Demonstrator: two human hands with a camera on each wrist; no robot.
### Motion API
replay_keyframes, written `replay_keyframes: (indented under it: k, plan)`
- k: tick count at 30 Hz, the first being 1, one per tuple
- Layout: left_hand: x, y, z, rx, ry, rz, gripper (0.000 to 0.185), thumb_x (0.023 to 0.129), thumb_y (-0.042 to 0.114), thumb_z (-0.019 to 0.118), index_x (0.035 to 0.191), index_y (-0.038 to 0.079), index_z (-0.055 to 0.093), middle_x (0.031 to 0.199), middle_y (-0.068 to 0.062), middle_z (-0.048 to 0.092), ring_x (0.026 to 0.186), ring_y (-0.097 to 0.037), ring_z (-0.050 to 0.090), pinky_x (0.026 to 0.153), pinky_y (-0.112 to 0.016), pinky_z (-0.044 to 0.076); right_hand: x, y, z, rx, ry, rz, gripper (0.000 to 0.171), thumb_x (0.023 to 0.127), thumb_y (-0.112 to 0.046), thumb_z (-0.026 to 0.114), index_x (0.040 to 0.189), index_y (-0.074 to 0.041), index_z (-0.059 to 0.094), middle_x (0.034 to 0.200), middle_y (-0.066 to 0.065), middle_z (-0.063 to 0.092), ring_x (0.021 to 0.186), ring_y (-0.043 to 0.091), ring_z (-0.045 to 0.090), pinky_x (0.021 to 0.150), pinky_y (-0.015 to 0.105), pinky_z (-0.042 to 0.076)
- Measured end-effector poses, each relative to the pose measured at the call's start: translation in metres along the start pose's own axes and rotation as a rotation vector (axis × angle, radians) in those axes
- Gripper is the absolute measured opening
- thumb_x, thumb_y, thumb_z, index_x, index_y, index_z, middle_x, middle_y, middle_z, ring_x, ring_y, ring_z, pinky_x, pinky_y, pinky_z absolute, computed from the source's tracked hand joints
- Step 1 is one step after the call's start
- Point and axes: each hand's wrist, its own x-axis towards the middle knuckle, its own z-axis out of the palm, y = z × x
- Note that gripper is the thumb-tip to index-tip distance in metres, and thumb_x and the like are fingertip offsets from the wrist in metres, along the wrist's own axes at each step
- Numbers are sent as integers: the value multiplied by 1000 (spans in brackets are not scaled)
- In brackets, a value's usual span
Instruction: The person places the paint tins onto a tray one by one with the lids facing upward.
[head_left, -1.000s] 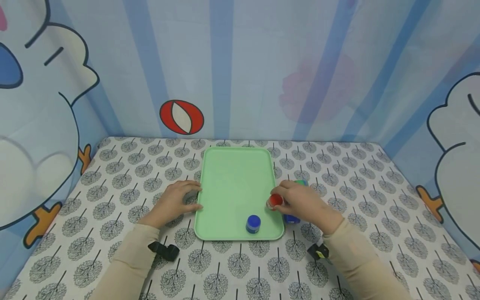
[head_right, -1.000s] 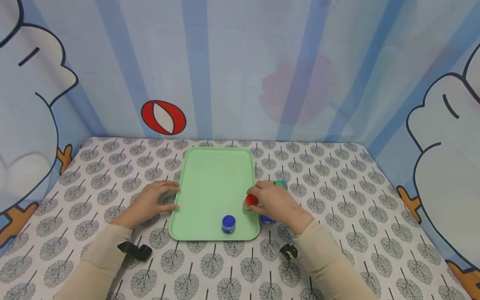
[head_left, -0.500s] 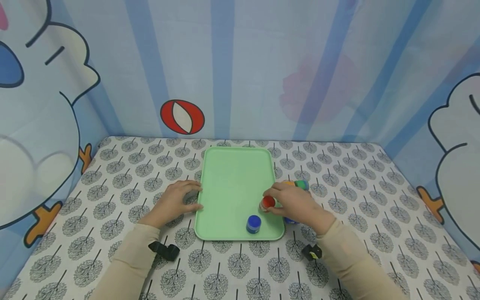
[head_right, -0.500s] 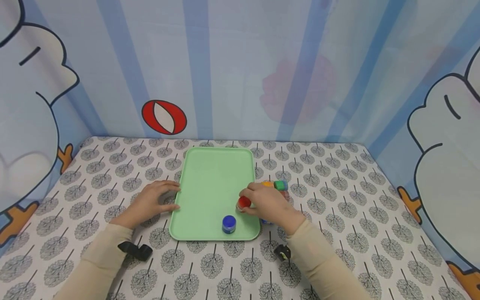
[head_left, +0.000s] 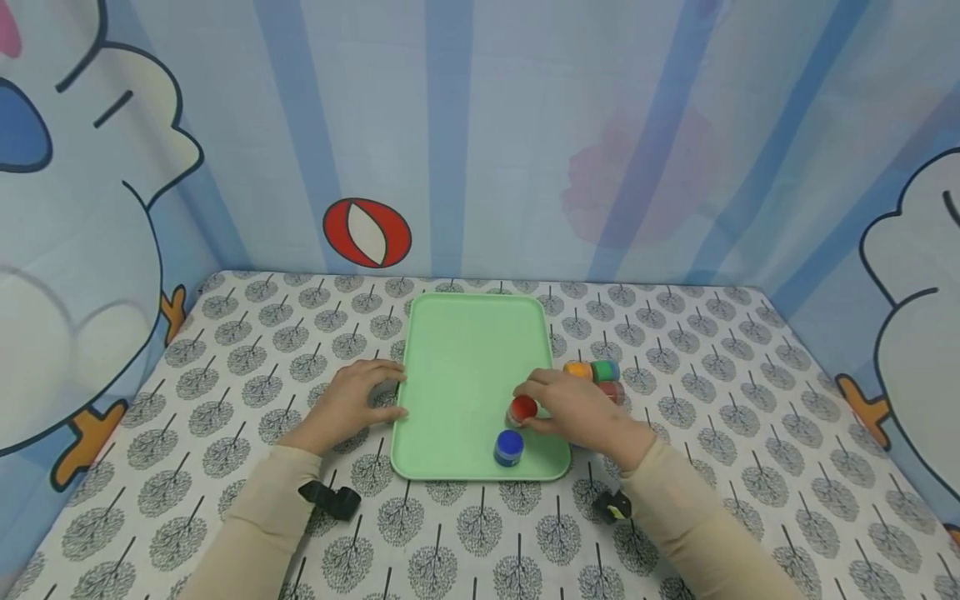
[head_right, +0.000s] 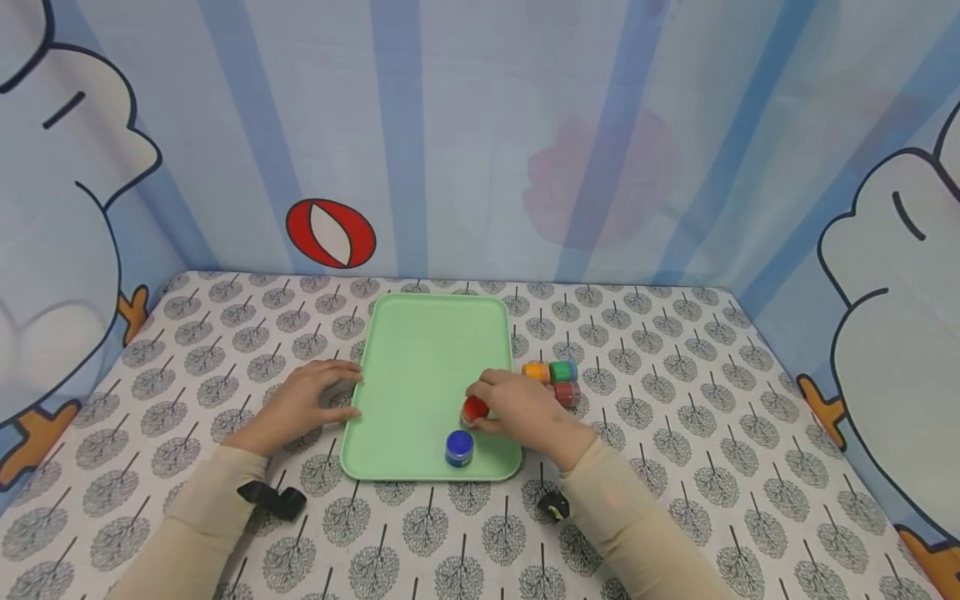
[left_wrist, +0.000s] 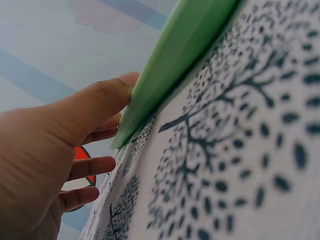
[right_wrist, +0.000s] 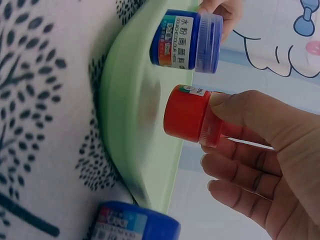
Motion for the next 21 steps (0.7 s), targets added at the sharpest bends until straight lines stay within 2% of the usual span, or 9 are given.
replay_keyframes:
  k: [10, 21]
  plan:
    - [1, 1, -1, 0, -3, -1, 54, 77, 34, 79, 122, 8, 64, 136, -10, 58, 129, -33, 50, 111, -58, 35, 5, -2, 4, 15, 11, -47, 33, 82, -23, 75, 110, -6, 68, 98, 1, 67, 84, 11, 64, 73, 21, 57]
    - [0, 0, -1, -11, -3, -1, 54, 77, 33, 79, 122, 8, 64, 136, -10, 57, 130, -34, 49, 112, -58, 34, 9, -4, 8, 16, -10, -68, 34, 83, -23, 75, 112, -7, 68, 102, 2, 68, 91, 13, 65, 81, 25, 58]
